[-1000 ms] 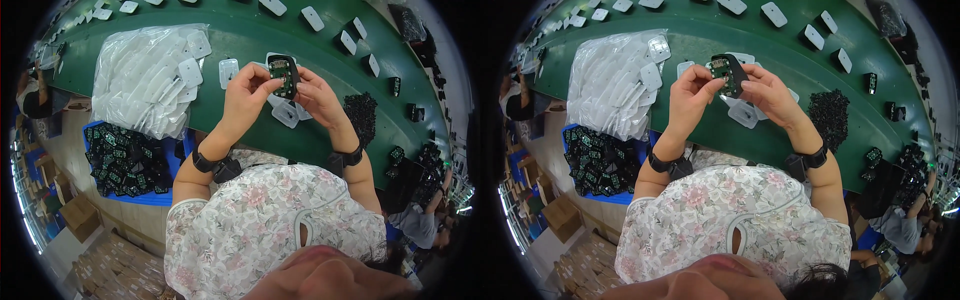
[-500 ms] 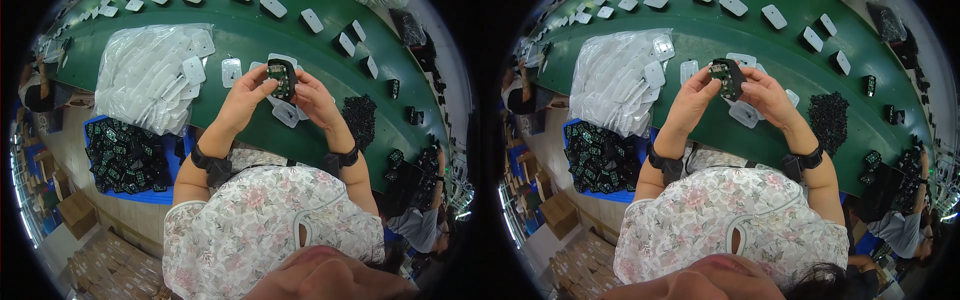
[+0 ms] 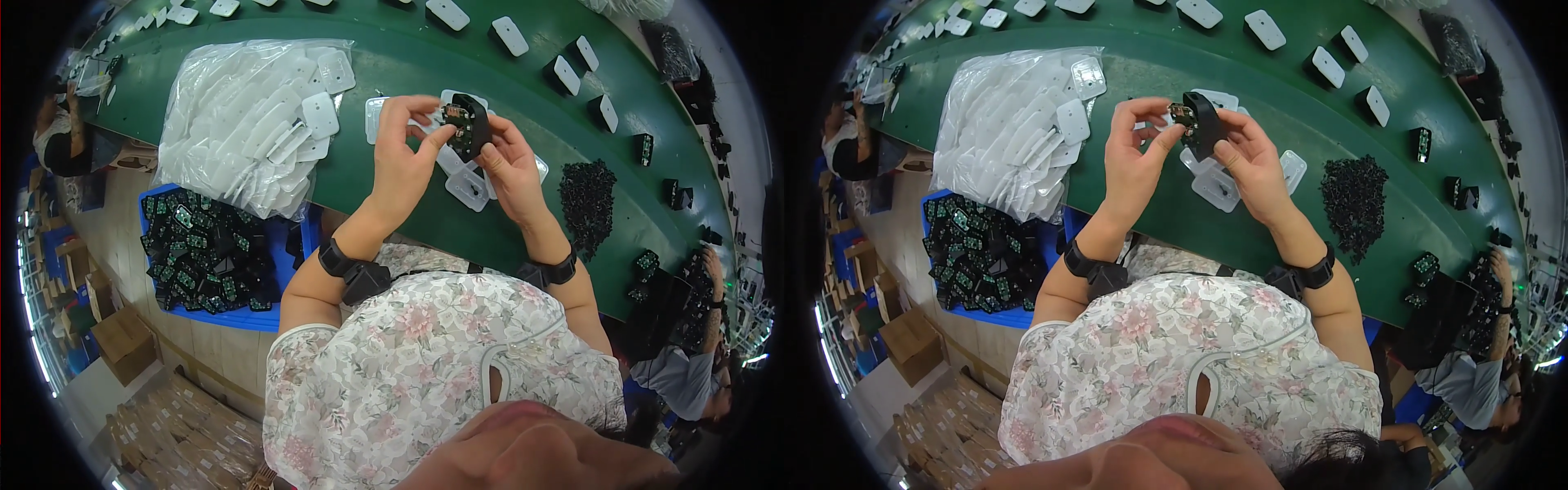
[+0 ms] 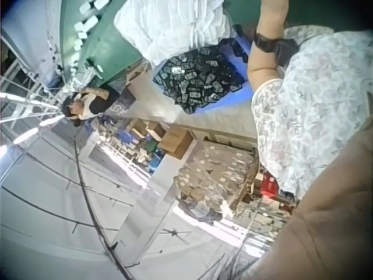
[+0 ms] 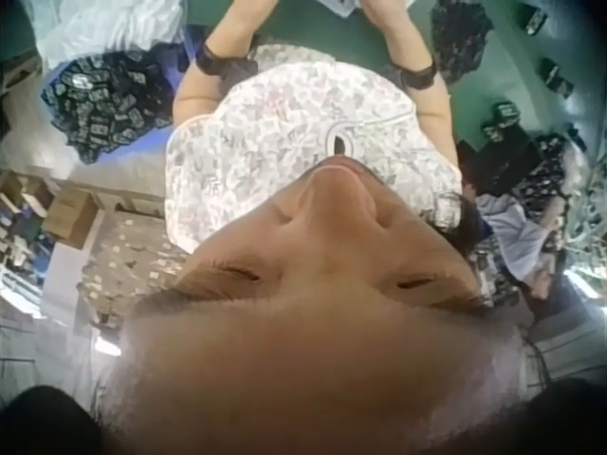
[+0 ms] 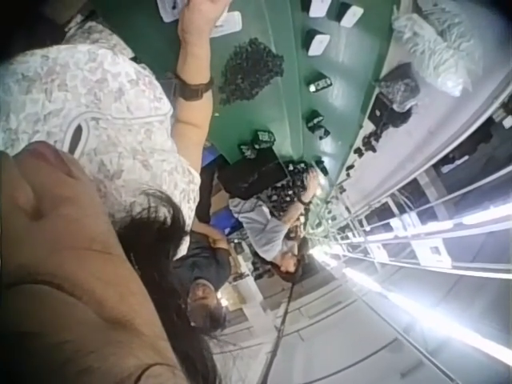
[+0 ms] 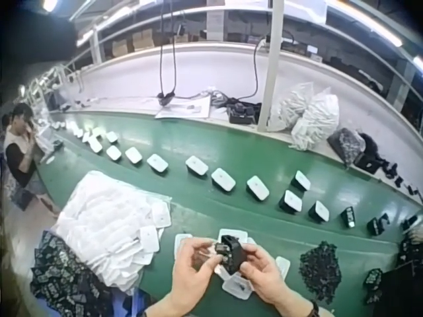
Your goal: The person picks up a white plastic base and a black electronic housing by hand, fits them together, and places the assembled unit onto the green workbench. They repeat this process for several units, occasionally reaching into a blue bin for more bases.
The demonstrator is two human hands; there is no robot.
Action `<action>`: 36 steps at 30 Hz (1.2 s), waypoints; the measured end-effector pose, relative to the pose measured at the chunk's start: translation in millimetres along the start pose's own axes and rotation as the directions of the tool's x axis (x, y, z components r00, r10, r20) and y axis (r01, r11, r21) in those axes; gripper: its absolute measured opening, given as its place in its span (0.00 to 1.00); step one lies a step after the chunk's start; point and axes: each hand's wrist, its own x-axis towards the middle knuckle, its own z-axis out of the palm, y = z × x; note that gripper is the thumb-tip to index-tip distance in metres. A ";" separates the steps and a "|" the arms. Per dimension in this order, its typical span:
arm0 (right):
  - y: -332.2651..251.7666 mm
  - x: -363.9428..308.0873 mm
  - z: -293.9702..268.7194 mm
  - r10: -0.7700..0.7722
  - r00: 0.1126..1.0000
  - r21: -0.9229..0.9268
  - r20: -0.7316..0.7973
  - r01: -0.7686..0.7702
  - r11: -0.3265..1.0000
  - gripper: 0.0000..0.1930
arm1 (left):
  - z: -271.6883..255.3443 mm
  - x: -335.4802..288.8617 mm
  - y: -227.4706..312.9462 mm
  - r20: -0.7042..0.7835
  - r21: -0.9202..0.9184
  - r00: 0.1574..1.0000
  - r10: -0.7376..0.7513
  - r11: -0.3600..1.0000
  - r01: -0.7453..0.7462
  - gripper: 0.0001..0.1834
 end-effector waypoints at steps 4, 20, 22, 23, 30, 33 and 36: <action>-5.2 0.8 4.7 -0.038 0.999 0.018 0.018 0.038 0.999 0.23 | -1.7 1.2 8.5 0.008 -0.094 0.988 -0.151 0.984 0.152 0.05; -2.8 1.5 -5.3 0.081 0.968 0.246 0.238 -0.141 0.959 0.26 | -3.2 2.3 10.7 0.161 -0.055 0.974 -0.161 0.984 0.172 0.18; -3.0 0.4 -5.8 0.104 0.971 0.243 0.215 -0.157 0.957 0.27 | -1.5 -1.2 10.2 0.286 -0.367 0.918 -0.276 0.853 0.371 0.19; -3.2 -0.4 -5.7 0.127 0.973 0.239 0.191 -0.172 0.956 0.28 | -1.4 -0.9 10.3 0.285 -0.367 0.918 -0.278 0.853 0.372 0.19; -3.4 -6.8 0.9 0.157 0.969 0.176 0.192 -0.191 0.966 0.25 | 0.8 -4.3 10.3 0.225 -0.370 0.935 -0.272 0.864 0.341 0.12; -3.9 -5.0 2.4 0.166 0.958 0.280 0.236 -0.230 0.932 0.30 | 4.8 -5.1 10.5 0.185 -0.355 0.946 -0.266 0.880 0.317 0.12; -10.2 -2.8 5.3 0.142 0.951 0.315 0.274 -0.228 0.921 0.27 | 5.7 -5.4 9.0 0.123 -0.228 0.970 -0.209 0.945 0.233 0.14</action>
